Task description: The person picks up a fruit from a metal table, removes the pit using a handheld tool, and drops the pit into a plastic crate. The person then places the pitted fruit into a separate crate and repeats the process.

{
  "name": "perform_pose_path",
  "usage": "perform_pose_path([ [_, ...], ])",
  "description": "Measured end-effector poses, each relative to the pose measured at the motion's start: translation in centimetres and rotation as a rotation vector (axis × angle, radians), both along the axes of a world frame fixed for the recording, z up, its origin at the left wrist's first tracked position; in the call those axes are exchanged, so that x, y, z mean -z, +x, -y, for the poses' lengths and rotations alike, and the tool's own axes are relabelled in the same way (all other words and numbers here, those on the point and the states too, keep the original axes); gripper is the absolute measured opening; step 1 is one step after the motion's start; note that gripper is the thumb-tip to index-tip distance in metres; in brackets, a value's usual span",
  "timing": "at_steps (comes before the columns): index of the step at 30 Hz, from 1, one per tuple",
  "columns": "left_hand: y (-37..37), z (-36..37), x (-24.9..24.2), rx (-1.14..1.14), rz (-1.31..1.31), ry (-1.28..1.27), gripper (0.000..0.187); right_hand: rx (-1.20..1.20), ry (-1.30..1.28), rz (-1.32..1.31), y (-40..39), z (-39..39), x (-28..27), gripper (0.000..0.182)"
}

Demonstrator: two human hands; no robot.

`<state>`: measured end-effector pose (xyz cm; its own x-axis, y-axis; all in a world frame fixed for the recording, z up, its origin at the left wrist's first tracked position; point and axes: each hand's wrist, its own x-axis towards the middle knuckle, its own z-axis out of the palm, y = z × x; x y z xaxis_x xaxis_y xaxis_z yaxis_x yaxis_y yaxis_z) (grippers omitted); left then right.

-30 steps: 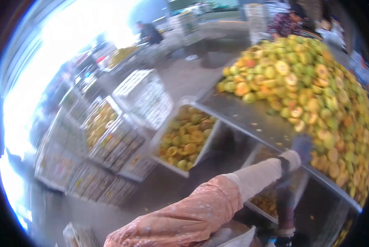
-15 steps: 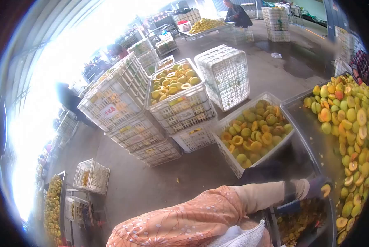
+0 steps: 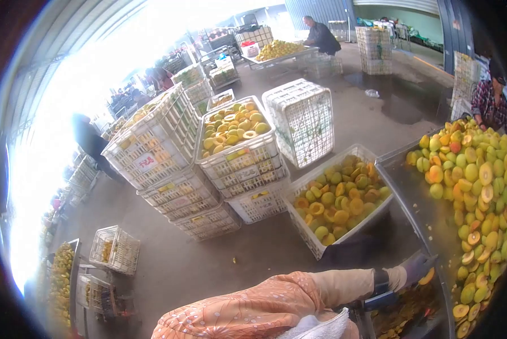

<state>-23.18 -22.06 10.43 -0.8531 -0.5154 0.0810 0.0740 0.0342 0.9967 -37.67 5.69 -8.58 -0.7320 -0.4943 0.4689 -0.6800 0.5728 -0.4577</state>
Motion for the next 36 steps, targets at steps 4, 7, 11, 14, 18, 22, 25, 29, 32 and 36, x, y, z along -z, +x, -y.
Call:
perform_pose_path([
  [4, -0.5, -1.0, 0.9, -0.134, -0.021, -0.71, 0.034, -0.009, -0.317, 0.207, 8.6, 5.0, -13.0, 0.041],
  [7, 1.4, -1.2, -3.8, 0.236, 0.131, 0.584, 0.032, 0.043, -0.213, 0.175, 8.5, 4.3, -12.4, 0.04],
  [11, 1.2, -2.3, -2.4, 0.325, -0.074, 0.265, 0.013, -0.02, -0.209, 0.138, 9.7, 4.3, -13.9, 0.039],
  [14, 1.5, -2.5, -2.3, 0.365, -0.111, 0.085, 0.019, -0.027, -0.31, 0.197, 6.8, 3.6, -10.9, 0.039],
  [18, 5.9, -2.8, -8.1, 0.267, -0.066, 0.094, 0.021, -0.049, 0.018, -0.282, 4.4, 2.7, -7.4, 0.039],
  [22, 4.7, -2.8, -6.9, 0.081, 0.0, 0.062, 0.03, 0.01, 0.098, 0.096, 6.7, 3.2, -11.5, 0.041],
  [25, 4.1, -2.6, -6.0, 0.08, 0.032, 0.181, 0.031, -0.019, 0.119, -0.096, 5.6, 2.7, -10.3, 0.041],
  [29, 4.6, -2.6, -5.9, 0.122, 0.112, 0.178, 0.032, -0.002, 0.122, -0.139, 4.5, 2.5, -8.7, 0.042],
  [32, 3.9, -2.9, -5.0, 0.086, 0.03, 0.119, 0.032, 0.057, 0.0, 0.511, 4.6, 3.0, -11.2, 0.04],
  [36, 6.4, -3.8, -7.7, -0.002, -0.033, 0.791, 0.038, -0.378, -0.673, 0.579, 13.0, 5.6, -20.6, 0.038],
])
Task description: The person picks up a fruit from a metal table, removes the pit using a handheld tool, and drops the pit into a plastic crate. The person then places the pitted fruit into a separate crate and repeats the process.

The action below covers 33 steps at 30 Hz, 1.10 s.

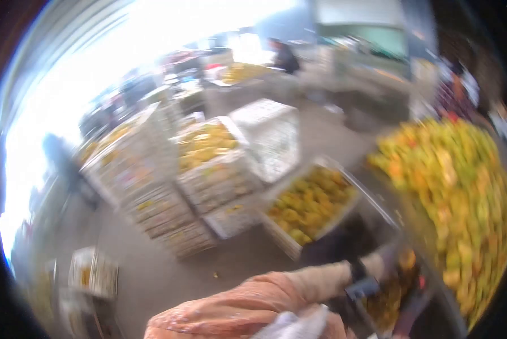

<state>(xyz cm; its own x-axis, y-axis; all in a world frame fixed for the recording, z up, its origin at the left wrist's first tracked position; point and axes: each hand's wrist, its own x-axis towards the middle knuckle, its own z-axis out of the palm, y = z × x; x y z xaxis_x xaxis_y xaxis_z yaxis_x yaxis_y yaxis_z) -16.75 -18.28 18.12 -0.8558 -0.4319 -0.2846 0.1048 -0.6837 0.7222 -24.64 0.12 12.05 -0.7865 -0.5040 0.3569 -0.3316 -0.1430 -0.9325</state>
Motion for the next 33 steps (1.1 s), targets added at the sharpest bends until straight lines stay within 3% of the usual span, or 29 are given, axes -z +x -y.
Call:
perform_pose_path([
  [1, 2.4, 0.3, -4.2, 0.056, 0.082, 0.28, 0.035, -0.148, -0.111, 0.09, 3.2, 0.7, -5.0, 0.035],
  [2, 1.9, 1.3, -2.4, 0.173, 0.031, 0.27, 0.042, -0.29, -0.208, 0.188, 6.1, 1.6, -10.1, 0.032],
  [3, 1.7, 1.7, -1.0, 0.262, -0.004, 0.268, 0.051, 0.059, -0.083, 0.265, 0.7, 1.5, 1.1, 0.036],
  [4, 1.0, 2.1, -0.1, 0.331, -0.03, 0.301, 0.061, 0.176, 0.21, 0.074, 1.1, 0.7, 2.0, 0.035],
  [5, -0.1, 2.1, 0.9, 0.407, -0.044, 0.371, 0.071, 0.236, 0.364, 0.292, 3.0, 1.4, -2.0, 0.035],
  [6, -1.5, 1.6, 2.3, 0.305, -0.079, 0.106, 0.069, 0.307, 0.576, 0.356, 3.0, 1.4, -2.7, 0.041],
  [7, -2.6, 1.4, 3.5, 0.357, -0.155, 0.151, 0.071, 0.316, 0.247, 0.274, 4.4, 1.9, -4.1, 0.037],
  [9, -3.9, 1.0, 3.8, 0.487, -0.259, 0.082, 0.073, 0.251, 0.439, 0.31, 4.7, 1.2, -5.9, 0.033],
  [10, -4.4, -0.4, 3.3, 0.346, -0.159, -0.096, 0.074, 0.284, 0.445, 0.333, 4.6, 1.0, -5.4, 0.033],
  [12, -4.5, -0.4, 3.5, 0.348, -0.028, -0.09, 0.075, 0.225, 0.459, 0.135, 4.9, 1.2, -5.1, 0.026],
  [13, -5.1, -0.9, 4.3, 0.367, -0.015, -0.082, 0.075, 0.262, 0.339, -0.015, 4.6, 1.3, -3.7, 0.027],
  [14, -5.5, -1.4, 5.1, 0.29, -0.052, -0.025, 0.066, 0.275, 0.345, 0.0, 4.4, 1.2, -2.7, 0.027],
  [16, -6.1, -1.8, 6.1, 0.221, -0.079, 0.039, 0.058, 0.272, 0.565, -0.102, 4.1, 0.9, -2.1, 0.036],
  [17, -6.2, -1.6, 6.4, 0.192, -0.23, -0.581, 0.046, 0.259, 0.578, 0.219, 4.1, 1.1, -3.2, 0.039],
  [18, -6.4, -1.5, 6.6, 0.147, -0.383, -1.202, 0.036, 0.266, 0.583, 0.228, 3.9, 1.1, -2.9, 0.039],
  [19, -6.3, -1.5, 5.8, 0.25, -0.297, -1.211, 0.035, 0.28, 0.574, 0.206, 3.9, 1.0, -2.6, 0.041],
  [23, -5.4, -2.1, 4.5, 0.211, -0.167, -1.361, 0.043, 0.302, 0.592, 0.159, 3.5, 0.8, -1.7, 0.045],
  [27, -6.3, -1.9, 6.0, 0.238, -0.272, -1.103, 0.042, 0.288, 0.65, 0.192, 3.4, 1.0, -1.9, 0.046],
  [29, -6.3, -2.2, 5.2, 0.353, -0.111, 0.181, 0.036, 0.269, 0.626, 0.2, 3.5, 1.2, -2.0, 0.045],
  [30, -6.0, -2.6, 5.1, 0.355, -0.109, 0.182, 0.036, 0.27, 0.627, 0.203, 3.5, 1.3, -1.7, 0.045],
  [32, -5.3, -3.6, 5.0, 0.246, -0.134, -0.388, 0.031, 0.256, 0.628, 0.197, 3.4, 1.5, -0.7, 0.047],
  [33, -5.1, -3.7, 4.7, 0.247, -0.135, -0.387, 0.031, 0.257, 0.629, 0.196, 3.4, 1.6, -0.5, 0.047],
])
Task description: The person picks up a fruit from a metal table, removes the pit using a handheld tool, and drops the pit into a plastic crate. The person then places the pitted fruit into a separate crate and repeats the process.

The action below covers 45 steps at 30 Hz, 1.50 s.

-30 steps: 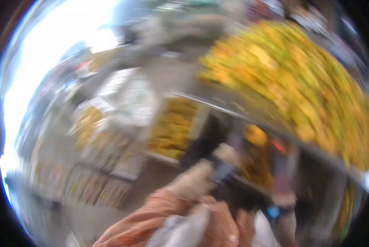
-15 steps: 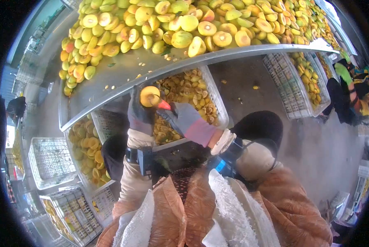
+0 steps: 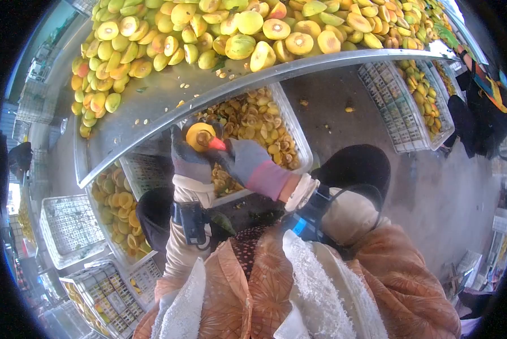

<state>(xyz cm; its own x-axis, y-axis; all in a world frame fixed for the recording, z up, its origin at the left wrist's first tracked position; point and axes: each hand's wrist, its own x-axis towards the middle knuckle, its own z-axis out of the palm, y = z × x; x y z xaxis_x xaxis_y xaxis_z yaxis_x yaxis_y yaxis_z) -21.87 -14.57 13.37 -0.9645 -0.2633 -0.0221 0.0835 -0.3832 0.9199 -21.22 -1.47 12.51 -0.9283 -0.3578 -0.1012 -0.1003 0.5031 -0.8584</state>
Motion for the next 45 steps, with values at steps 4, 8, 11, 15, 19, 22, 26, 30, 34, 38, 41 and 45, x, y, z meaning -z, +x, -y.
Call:
perform_pose_path([
  [4, 0.0, -0.1, 0.2, -0.048, -0.008, -0.312, 0.025, 0.009, 0.021, 0.038, 0.3, 0.4, -0.5, 0.046],
  [8, 0.8, -0.5, 0.2, -0.095, -0.172, -0.742, 0.031, 0.024, -0.08, 0.072, 0.8, 0.7, -0.7, 0.052],
  [11, -0.5, -0.1, 0.8, -0.084, 0.142, 0.462, 0.035, -0.009, -0.109, 0.056, 0.9, 0.7, -0.7, 0.052],
  [15, -0.4, 0.5, 1.4, -0.051, 0.156, 0.445, 0.035, -0.065, -0.109, 0.054, 0.8, 0.8, -0.2, 0.051],
  [19, -0.9, 0.7, 1.6, -0.089, 0.245, 0.59, 0.029, -0.067, -0.041, 0.058, 1.1, 1.1, -0.4, 0.05],
  [22, -0.8, 0.7, 2.1, -0.074, 0.267, 0.697, 0.029, -0.083, -0.053, -0.003, 1.0, 1.2, 0.0, 0.05],
  [26, -0.6, 1.1, 3.0, -0.074, 0.283, 0.687, 0.03, -0.109, -0.078, 0.2, 0.9, 1.0, -0.4, 0.04],
  [30, -0.6, 0.9, 2.5, -0.067, 0.28, 0.687, 0.028, -0.042, 0.115, 0.074, 1.1, 1.4, 0.3, 0.04],
  [34, -0.4, 0.7, 1.5, -0.115, 0.256, 0.687, 0.029, 0.009, 0.055, -0.014, 1.5, 2.0, 0.0, 0.051],
  [38, -0.1, 0.6, 1.0, -0.121, 0.224, 0.531, 0.032, 0.029, -0.028, 0.031, 1.5, 2.0, 0.7, 0.052],
  [41, -0.5, 1.0, 1.4, -0.146, 0.257, 0.766, 0.034, -0.015, -0.132, 0.059, 1.5, 2.0, 0.1, 0.053],
  [45, -0.6, 2.0, 3.4, -0.038, 0.169, 0.8, 0.039, -0.096, -0.023, 0.159, 1.0, 1.8, 0.0, 0.039],
])
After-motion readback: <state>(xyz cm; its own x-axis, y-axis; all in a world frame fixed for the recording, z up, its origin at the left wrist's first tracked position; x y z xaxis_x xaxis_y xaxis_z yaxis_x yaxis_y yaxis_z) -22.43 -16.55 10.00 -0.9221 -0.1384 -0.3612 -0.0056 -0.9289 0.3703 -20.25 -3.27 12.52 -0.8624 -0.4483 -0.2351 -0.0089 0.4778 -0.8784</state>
